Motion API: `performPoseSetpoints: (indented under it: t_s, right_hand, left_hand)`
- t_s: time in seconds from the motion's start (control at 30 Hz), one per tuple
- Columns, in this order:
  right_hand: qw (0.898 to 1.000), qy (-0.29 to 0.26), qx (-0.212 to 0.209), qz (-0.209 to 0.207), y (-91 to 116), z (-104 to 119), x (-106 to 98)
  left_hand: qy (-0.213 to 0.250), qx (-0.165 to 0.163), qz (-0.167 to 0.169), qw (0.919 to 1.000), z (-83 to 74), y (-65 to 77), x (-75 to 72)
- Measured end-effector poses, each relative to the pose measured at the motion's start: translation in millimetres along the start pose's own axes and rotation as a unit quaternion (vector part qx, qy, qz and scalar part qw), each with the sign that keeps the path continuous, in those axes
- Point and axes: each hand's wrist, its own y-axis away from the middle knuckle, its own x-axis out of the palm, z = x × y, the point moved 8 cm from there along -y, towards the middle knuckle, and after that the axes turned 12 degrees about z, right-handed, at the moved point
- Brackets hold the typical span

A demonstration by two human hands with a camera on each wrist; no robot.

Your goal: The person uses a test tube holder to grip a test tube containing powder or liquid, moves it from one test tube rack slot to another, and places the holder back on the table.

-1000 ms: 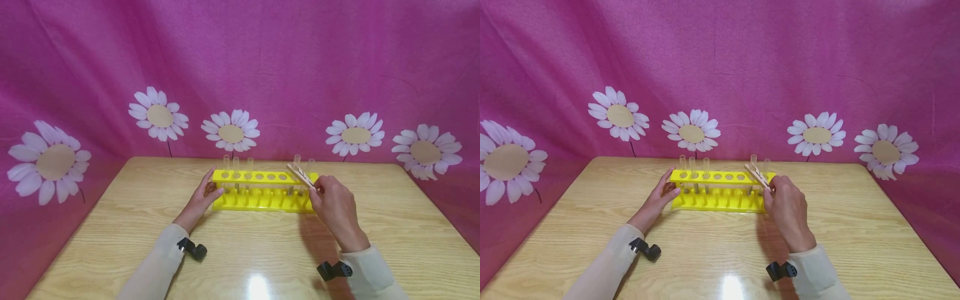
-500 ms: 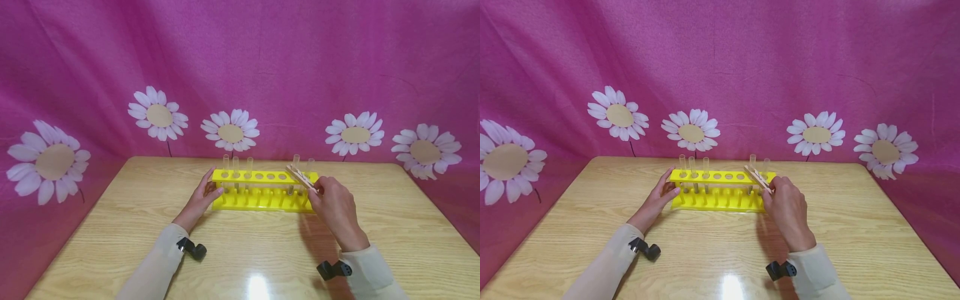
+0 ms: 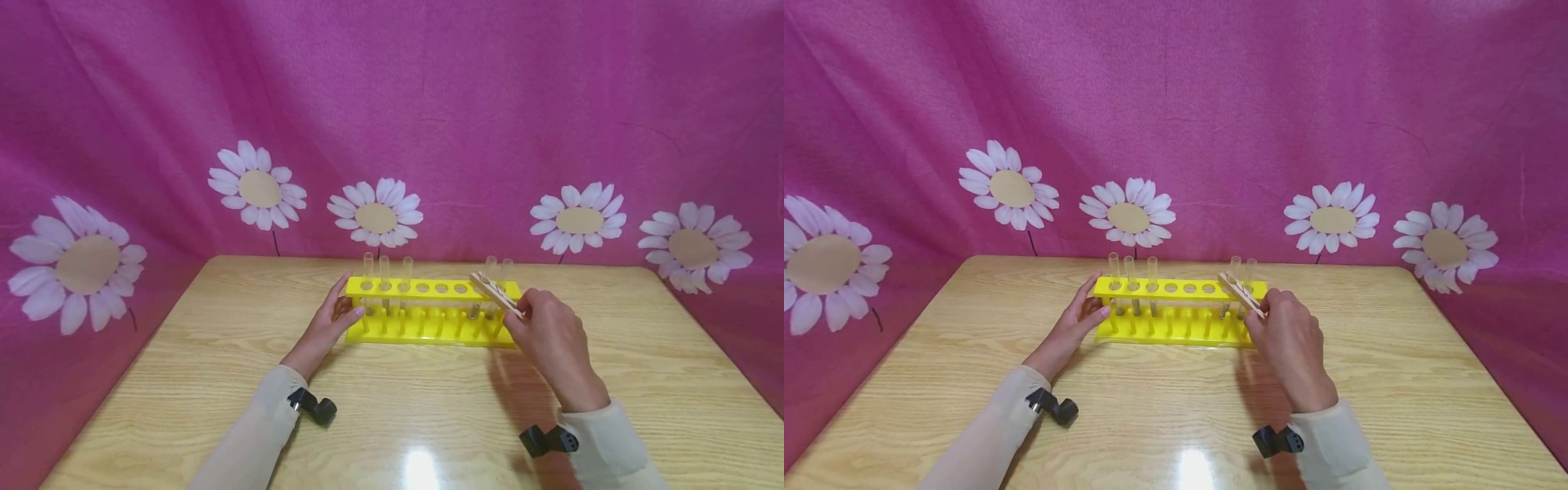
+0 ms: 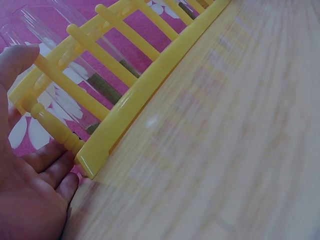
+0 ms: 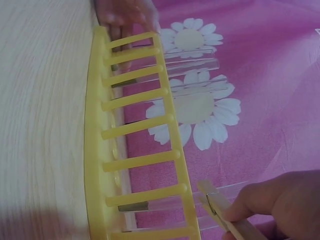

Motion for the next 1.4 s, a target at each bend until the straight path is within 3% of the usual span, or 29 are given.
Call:
performPoseSetpoints:
  t_s: [0.5,1.13,1.4]
  right_hand:
    - [1.000,0.000,-0.004,0.001,-0.2,1.0,-0.3]
    - [0.998,0.008,-0.024,-0.057,4.9,4.1,-10.9]
    - [0.997,0.006,-0.031,-0.075,7.3,7.1,-15.3]
  left_hand:
    - [-0.018,0.016,-0.013,0.9996,0.2,-1.4,-0.3]
    - [-0.007,0.009,-0.006,0.9999,1.5,-1.2,-0.4]
    - [-0.010,-0.012,0.007,0.9999,-25.1,12.7,9.8]
